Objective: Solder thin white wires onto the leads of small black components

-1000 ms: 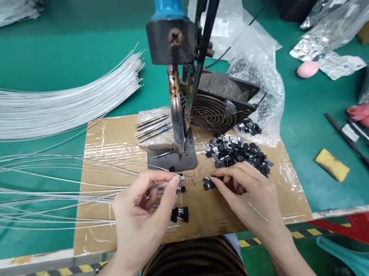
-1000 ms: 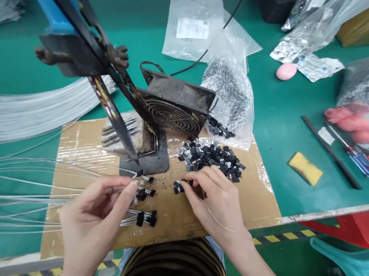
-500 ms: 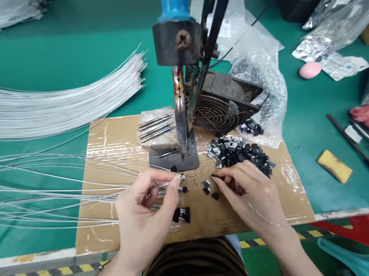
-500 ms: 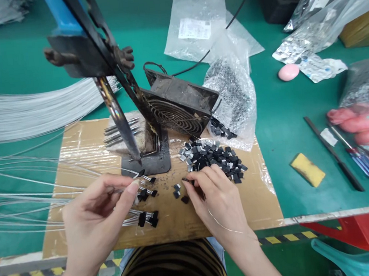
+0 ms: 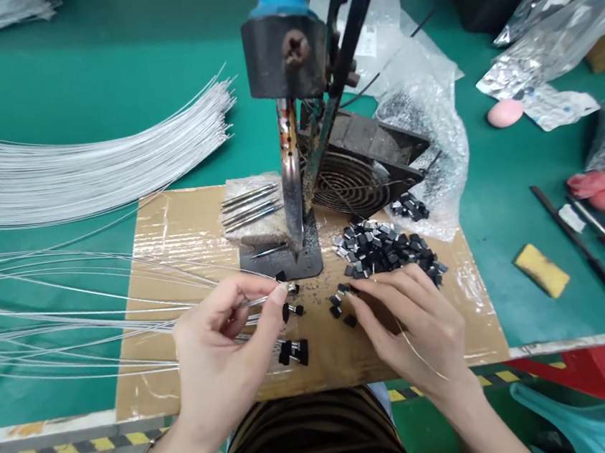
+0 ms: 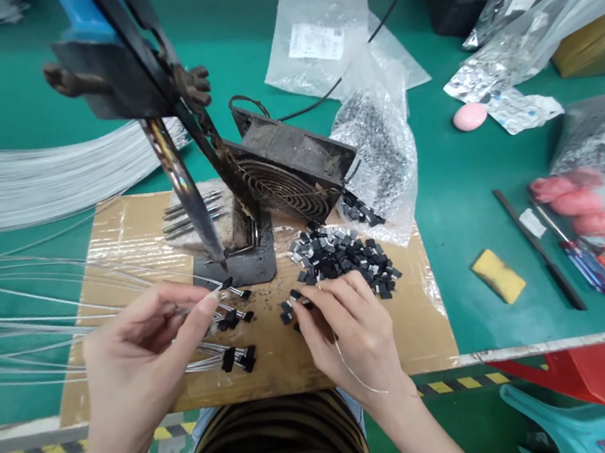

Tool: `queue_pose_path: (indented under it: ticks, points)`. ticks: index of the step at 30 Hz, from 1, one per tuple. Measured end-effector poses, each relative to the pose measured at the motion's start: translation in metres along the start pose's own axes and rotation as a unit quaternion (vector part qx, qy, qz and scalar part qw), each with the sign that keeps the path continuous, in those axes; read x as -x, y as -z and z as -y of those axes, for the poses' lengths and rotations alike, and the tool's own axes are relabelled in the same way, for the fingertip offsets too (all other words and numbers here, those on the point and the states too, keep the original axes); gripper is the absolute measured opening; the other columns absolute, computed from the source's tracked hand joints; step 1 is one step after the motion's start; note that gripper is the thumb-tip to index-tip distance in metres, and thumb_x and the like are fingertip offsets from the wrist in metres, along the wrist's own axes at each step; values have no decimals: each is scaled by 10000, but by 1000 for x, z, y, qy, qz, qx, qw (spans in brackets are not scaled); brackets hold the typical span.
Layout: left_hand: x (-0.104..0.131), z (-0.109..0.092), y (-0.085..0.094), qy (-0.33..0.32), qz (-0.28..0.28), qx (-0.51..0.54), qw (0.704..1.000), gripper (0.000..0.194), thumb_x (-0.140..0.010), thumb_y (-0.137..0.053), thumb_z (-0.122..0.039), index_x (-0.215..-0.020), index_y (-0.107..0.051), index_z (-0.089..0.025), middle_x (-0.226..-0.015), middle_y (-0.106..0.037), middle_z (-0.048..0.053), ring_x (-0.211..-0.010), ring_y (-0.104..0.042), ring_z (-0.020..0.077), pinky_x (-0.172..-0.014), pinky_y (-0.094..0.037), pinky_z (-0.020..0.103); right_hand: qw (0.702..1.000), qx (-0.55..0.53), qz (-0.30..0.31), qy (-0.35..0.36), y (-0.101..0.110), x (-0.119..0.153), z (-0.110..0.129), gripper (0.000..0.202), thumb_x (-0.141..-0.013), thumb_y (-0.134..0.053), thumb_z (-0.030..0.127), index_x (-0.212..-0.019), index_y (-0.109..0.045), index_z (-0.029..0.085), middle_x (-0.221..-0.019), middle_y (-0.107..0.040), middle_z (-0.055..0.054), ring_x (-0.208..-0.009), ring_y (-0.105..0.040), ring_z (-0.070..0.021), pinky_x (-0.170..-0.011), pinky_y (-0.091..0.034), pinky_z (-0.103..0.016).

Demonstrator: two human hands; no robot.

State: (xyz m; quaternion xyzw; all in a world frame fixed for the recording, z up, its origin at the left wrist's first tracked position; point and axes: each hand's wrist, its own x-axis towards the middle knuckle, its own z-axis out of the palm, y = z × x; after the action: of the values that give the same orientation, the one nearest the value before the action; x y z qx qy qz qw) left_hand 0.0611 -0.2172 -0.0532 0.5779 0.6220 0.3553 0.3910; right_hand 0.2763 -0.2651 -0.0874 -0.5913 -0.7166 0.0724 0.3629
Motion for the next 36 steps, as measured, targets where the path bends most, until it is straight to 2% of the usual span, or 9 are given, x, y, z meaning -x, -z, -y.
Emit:
queue_pose_path:
  ticks: [3, 8, 11, 14, 17, 19, 23, 26, 36]
  points:
    - [0, 0, 1, 2, 9, 10, 1000, 56, -881, -757, -258, -831, -753, -233, -721, -723, -34, -564, -593, 92, -506, -431, 196, 1000, 11, 1, -22, -2, -2, -1, 150, -921, -763, 71, -1055, -745, 136, -924, -778, -89, -832, -636, -214, -770, -559, -386]
    - [0, -4, 0, 5, 21, 28, 999, 55, -882, -762, -237, -829, -753, -226, -697, -709, -40, -570, -590, 83, -525, -453, 179, 998, 4, 47, -45, -5, -6, 2, 119, -943, -731, 88, -1012, -721, 184, -909, -764, -58, -830, -594, -216, -769, -559, -388]
    - [-1, -5, 1, 11, 36, 40, 998, 62, -897, -751, -237, -836, -752, -226, -758, -754, -21, -602, -617, 96, -527, -454, 194, 997, -16, 17, -80, -4, -6, 8, 141, -944, -717, 71, -992, -705, 203, -931, -772, -45, -859, -667, -197, -807, -589, -358]
    - [-2, -5, 2, 4, 60, 49, 997, 54, -900, -750, -233, -846, -752, -226, -867, -805, 9, -664, -681, 121, -536, -479, 209, 986, -78, -26, -145, -2, -8, 16, 152, -937, -730, 85, -1020, -731, 212, -885, -769, -13, -738, -703, -141, -720, -601, -277]
    - [-2, -7, 4, 18, 72, 54, 996, 57, -894, -752, -224, -837, -753, -221, -880, -815, 20, -683, -702, 133, -544, -498, 211, 956, -194, -22, -220, -2, -15, 26, 189, -937, -732, 112, -1069, -790, 234, -914, -781, -12, -762, -722, -138, -708, -601, -254]
    - [-2, -9, 5, 37, 77, 64, 994, 65, -888, -756, -222, -823, -753, -216, -879, -817, 23, -680, -702, 132, -550, -509, 206, 923, -278, -14, -266, -4, -20, 32, 155, -939, -740, 145, -1010, -819, 258, -895, -778, -6, -773, -718, -144, -700, -595, -255]
    - [-3, -13, 7, 40, 111, 85, 989, 69, -888, -757, -204, -821, -760, -219, -886, -816, 22, -709, -716, 128, -614, -557, 186, 856, -398, -11, -329, -9, -28, 42, 56, -914, -788, 229, -911, -835, 258, -759, -745, 9, -622, -659, -127, -573, -554, -238]
    - [-4, -14, 7, 41, 135, 106, 984, 97, -896, -746, -176, -813, -761, -223, -877, -809, 16, -735, -730, 124, -655, -579, 172, 834, -434, 0, -341, -14, -31, 45, 63, -906, -791, 239, -918, -852, 251, -763, -759, -5, -586, -636, -121, -546, -546, -239]
    - [-5, -16, 3, 45, 133, 142, 980, 136, -884, -741, -122, -807, -769, -230, -874, -808, 8, -744, -756, 128, -701, -614, 183, 841, -435, 0, -323, -19, -29, 49, 130, -912, -779, 201, -954, -866, 288, -802, -774, -3, -649, -663, -129, -602, -548, -250]
